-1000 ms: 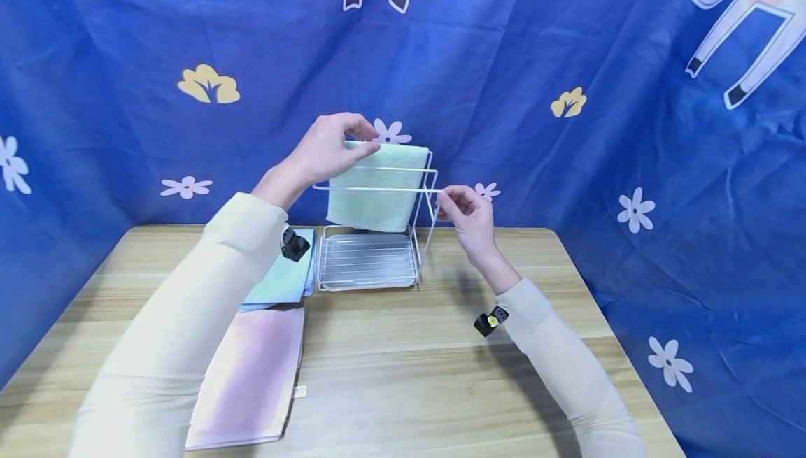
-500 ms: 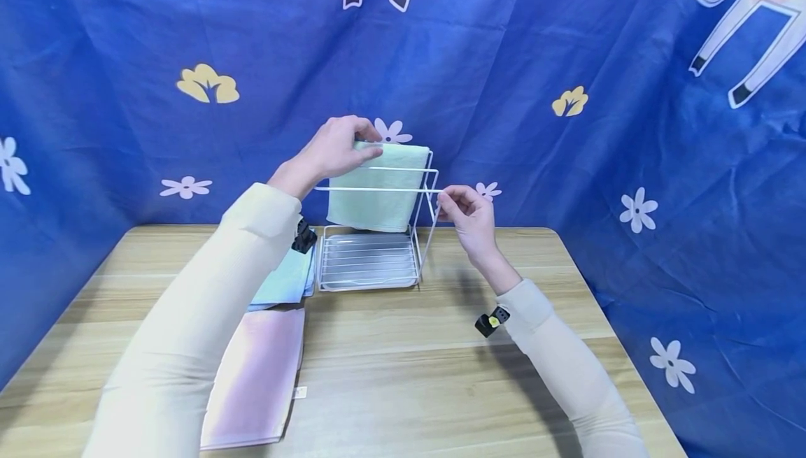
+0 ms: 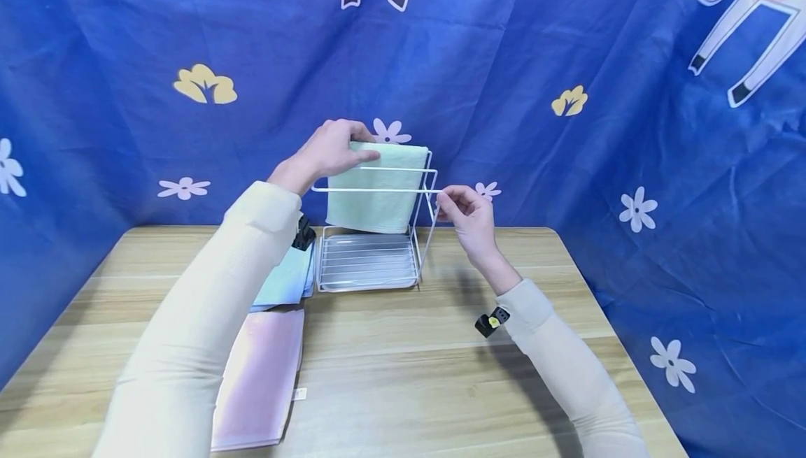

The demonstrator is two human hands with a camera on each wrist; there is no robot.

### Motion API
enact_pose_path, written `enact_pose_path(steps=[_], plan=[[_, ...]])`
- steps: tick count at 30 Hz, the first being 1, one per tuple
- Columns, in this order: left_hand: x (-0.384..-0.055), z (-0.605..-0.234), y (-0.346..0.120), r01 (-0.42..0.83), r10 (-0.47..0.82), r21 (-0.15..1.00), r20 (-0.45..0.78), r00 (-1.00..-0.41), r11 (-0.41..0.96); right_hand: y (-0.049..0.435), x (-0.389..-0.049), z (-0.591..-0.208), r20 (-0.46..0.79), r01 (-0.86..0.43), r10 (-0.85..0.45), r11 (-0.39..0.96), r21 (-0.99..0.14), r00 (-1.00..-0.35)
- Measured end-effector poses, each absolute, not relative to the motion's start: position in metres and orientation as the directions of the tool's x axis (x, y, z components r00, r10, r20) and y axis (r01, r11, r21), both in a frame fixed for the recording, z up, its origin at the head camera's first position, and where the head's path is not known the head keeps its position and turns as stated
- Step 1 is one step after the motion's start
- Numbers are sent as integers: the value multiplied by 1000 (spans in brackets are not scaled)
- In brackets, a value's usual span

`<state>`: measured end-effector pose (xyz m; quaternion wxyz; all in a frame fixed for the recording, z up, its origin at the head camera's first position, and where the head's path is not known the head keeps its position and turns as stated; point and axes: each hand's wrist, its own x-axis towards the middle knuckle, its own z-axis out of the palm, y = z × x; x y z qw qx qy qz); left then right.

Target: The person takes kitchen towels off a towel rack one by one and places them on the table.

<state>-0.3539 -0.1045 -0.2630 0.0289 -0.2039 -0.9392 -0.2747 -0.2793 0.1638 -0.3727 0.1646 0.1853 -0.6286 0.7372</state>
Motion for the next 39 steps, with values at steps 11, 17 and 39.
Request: enact_pose_path(steps=[11, 17, 39], plan=[[-353, -263, -104, 401, 362, 497, 178, -915, 769, 164, -277, -372, 491, -486, -2, -141, -862, -871], [-353, -262, -104, 412, 368, 492, 190, -910, 766, 164, -277, -372, 495, -490, -7, -137, -861, -869], [-353, -261, -105, 484, 384, 429, 301, -873, 763, 165, -278, -372, 492, -487, -2, -141, -862, -871]])
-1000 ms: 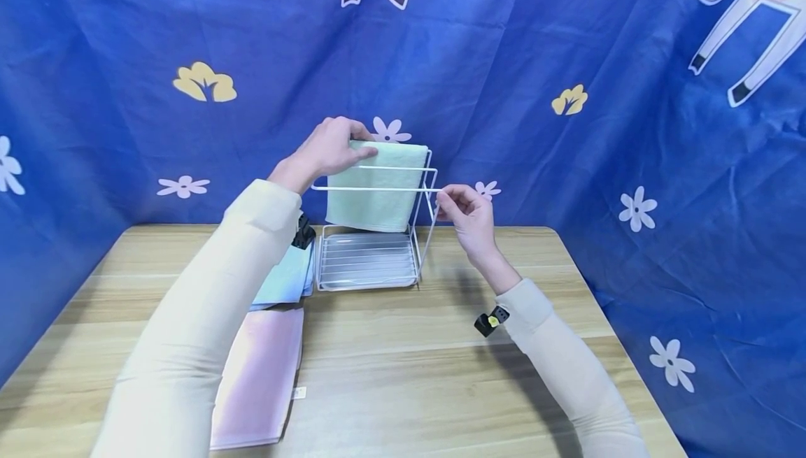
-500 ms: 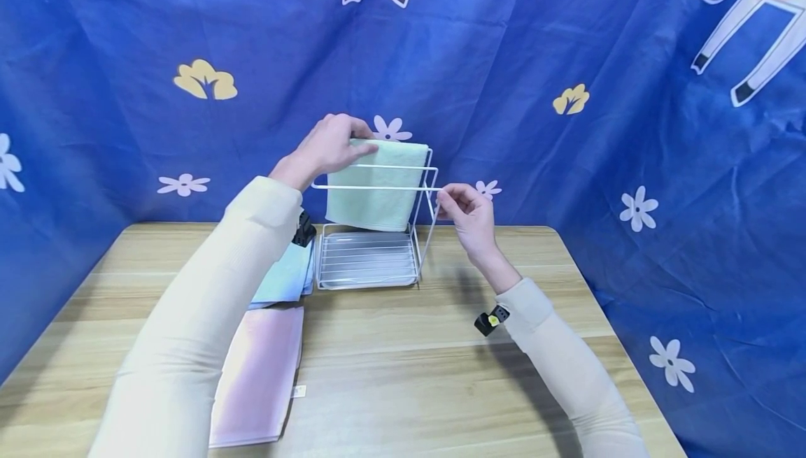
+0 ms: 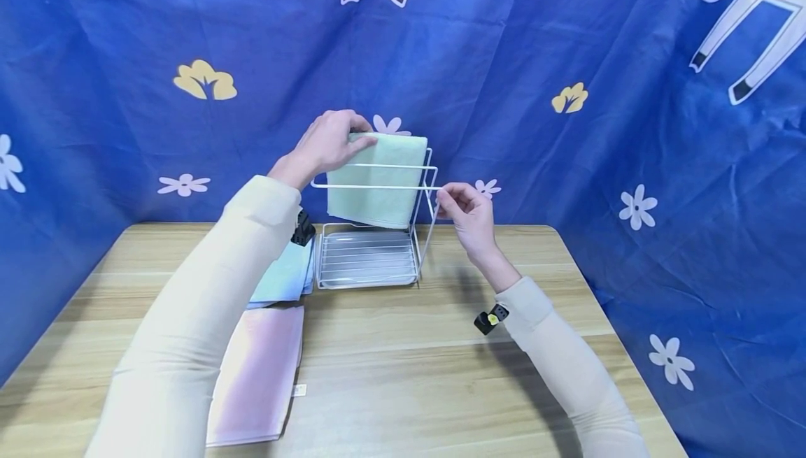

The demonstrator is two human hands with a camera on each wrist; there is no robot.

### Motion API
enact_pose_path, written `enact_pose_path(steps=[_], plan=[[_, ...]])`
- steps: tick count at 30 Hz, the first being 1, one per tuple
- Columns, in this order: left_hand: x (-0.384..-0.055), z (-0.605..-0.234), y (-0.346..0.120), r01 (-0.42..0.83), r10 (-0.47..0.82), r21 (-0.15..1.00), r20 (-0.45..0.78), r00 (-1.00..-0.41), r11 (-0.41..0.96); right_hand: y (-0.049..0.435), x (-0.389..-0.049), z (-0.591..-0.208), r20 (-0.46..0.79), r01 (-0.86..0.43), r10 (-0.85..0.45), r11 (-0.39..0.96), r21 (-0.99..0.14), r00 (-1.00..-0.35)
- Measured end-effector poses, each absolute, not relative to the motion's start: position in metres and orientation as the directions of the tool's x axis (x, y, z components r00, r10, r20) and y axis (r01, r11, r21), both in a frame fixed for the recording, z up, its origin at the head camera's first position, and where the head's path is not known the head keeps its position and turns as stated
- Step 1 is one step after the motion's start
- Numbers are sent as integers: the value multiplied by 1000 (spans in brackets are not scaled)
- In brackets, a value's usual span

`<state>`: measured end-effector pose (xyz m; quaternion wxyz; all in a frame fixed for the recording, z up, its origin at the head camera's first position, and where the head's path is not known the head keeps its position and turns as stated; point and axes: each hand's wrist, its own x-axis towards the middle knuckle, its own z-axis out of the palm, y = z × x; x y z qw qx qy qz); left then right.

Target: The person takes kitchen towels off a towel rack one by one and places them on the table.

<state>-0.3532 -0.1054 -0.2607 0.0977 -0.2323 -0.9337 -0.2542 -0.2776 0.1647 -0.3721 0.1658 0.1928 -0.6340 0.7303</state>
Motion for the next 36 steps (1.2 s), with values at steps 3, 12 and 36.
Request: enact_pose_path(steps=[3, 12, 36], plan=[[-353, -260, -106, 495, 385, 420, 321, -865, 761, 165, -278, -372, 489, -484, -3, -148, -863, -872], [-347, -251, -105, 517, 378, 428, 371, -848, 741, 165, -278, -371, 492, -486, -4, -147, -862, -871], [-327, -227, -119, 555, 362, 440, 450, -816, 705, 166, -279, -373, 489, -485, 1, -142, -863, -872]])
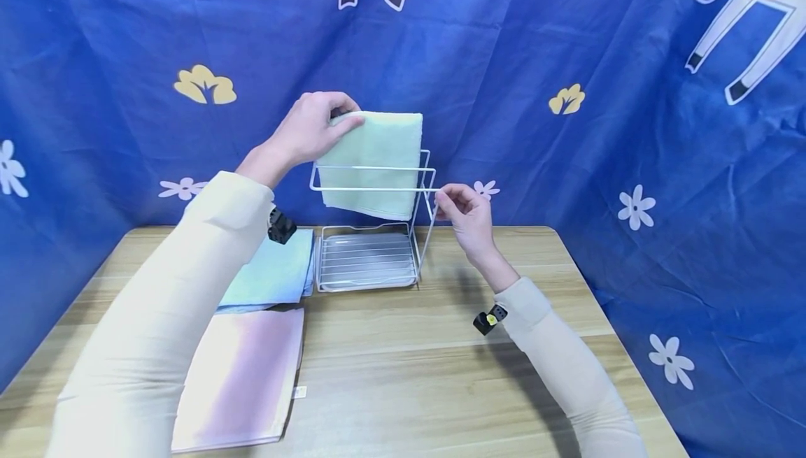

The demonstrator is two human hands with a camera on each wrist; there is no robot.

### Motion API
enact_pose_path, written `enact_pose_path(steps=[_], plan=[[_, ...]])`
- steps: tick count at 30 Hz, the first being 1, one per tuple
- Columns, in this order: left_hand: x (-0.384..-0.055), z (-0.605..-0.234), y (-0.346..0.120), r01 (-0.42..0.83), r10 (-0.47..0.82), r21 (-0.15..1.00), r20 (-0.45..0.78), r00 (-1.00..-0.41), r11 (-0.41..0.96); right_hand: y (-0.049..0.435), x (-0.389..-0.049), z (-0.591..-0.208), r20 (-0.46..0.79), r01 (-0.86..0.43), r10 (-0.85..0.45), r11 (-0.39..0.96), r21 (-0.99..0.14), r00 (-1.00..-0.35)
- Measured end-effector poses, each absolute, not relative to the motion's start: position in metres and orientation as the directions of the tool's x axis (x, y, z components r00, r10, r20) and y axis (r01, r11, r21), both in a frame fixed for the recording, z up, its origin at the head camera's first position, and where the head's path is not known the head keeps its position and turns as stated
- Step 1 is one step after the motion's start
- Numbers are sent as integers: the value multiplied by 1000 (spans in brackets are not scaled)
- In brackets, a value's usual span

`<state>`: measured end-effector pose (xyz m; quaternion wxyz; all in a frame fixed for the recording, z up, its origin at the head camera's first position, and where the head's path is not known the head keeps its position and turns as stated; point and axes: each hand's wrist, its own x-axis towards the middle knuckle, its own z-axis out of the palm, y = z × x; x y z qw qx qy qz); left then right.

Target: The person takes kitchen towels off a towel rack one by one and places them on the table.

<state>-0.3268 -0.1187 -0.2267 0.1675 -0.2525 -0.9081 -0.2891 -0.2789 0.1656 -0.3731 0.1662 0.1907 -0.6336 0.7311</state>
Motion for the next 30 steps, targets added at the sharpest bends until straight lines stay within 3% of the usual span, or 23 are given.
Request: enact_pose_path(steps=[30], plan=[[-306, -207, -147, 572, 274, 501, 548, -791, 649, 164, -279, -373, 482, -479, 15, -147, -865, -876]])
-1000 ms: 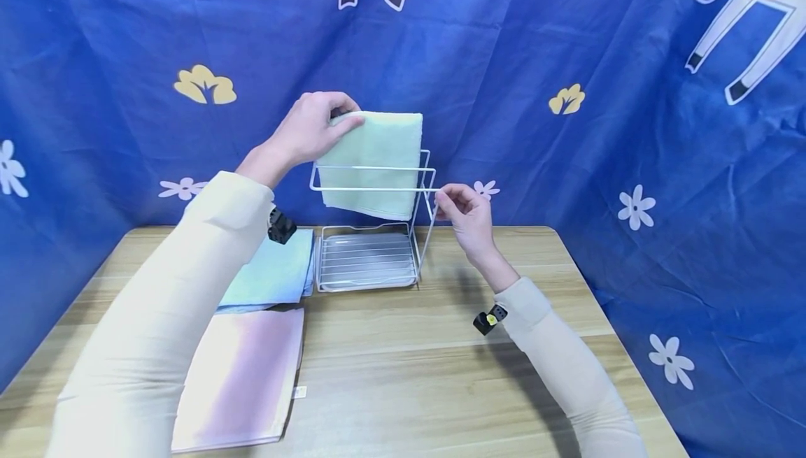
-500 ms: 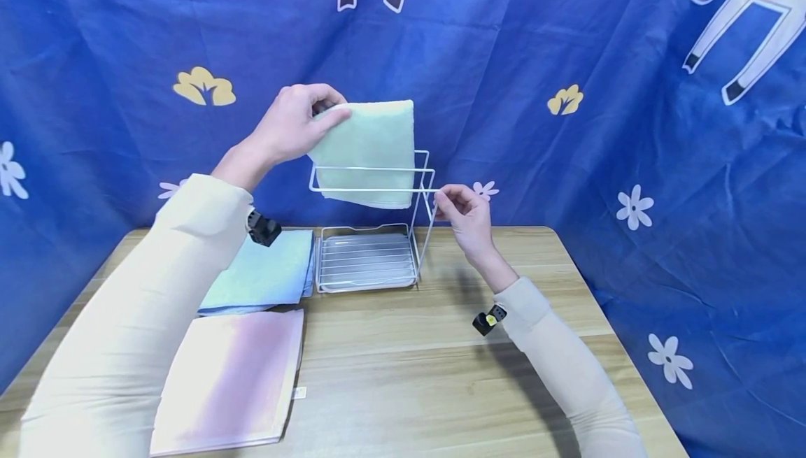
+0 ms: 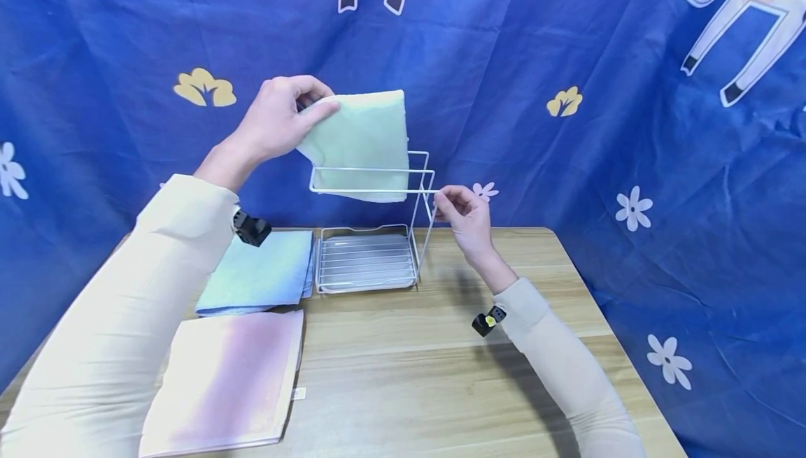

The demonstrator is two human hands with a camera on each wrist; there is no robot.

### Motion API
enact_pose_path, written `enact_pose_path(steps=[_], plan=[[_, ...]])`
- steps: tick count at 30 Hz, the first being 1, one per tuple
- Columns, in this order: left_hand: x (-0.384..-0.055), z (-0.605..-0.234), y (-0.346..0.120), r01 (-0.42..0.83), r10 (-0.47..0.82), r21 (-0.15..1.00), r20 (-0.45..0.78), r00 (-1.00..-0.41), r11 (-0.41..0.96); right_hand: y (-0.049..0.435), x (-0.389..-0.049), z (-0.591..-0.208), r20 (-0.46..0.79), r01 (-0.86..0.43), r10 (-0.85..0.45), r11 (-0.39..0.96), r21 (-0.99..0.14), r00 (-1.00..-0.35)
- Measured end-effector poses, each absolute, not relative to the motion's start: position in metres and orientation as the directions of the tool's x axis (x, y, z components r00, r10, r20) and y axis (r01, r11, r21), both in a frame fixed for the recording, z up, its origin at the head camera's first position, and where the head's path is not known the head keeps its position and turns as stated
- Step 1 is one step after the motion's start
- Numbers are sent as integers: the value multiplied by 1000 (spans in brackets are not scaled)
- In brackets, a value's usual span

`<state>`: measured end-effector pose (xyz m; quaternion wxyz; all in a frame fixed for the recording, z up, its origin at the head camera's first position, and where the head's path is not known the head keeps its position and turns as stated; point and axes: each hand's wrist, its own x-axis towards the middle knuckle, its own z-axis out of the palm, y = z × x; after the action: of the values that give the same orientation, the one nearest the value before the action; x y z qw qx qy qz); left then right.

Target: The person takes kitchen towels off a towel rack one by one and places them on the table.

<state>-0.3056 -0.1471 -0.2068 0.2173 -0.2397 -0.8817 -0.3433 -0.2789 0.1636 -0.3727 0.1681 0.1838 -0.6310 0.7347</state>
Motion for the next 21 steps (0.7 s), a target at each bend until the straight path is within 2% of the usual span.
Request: enact_pose_path(steps=[10, 21], plan=[[-300, -200, -159, 580, 212, 503, 611, -763, 641, 164, -278, -373, 485, -481, 10, -156, -863, -874], [-291, -194, -180, 541, 137, 550, 609, -781, 637, 163, -277, -373, 488, -485, 13, -141, -863, -873]])
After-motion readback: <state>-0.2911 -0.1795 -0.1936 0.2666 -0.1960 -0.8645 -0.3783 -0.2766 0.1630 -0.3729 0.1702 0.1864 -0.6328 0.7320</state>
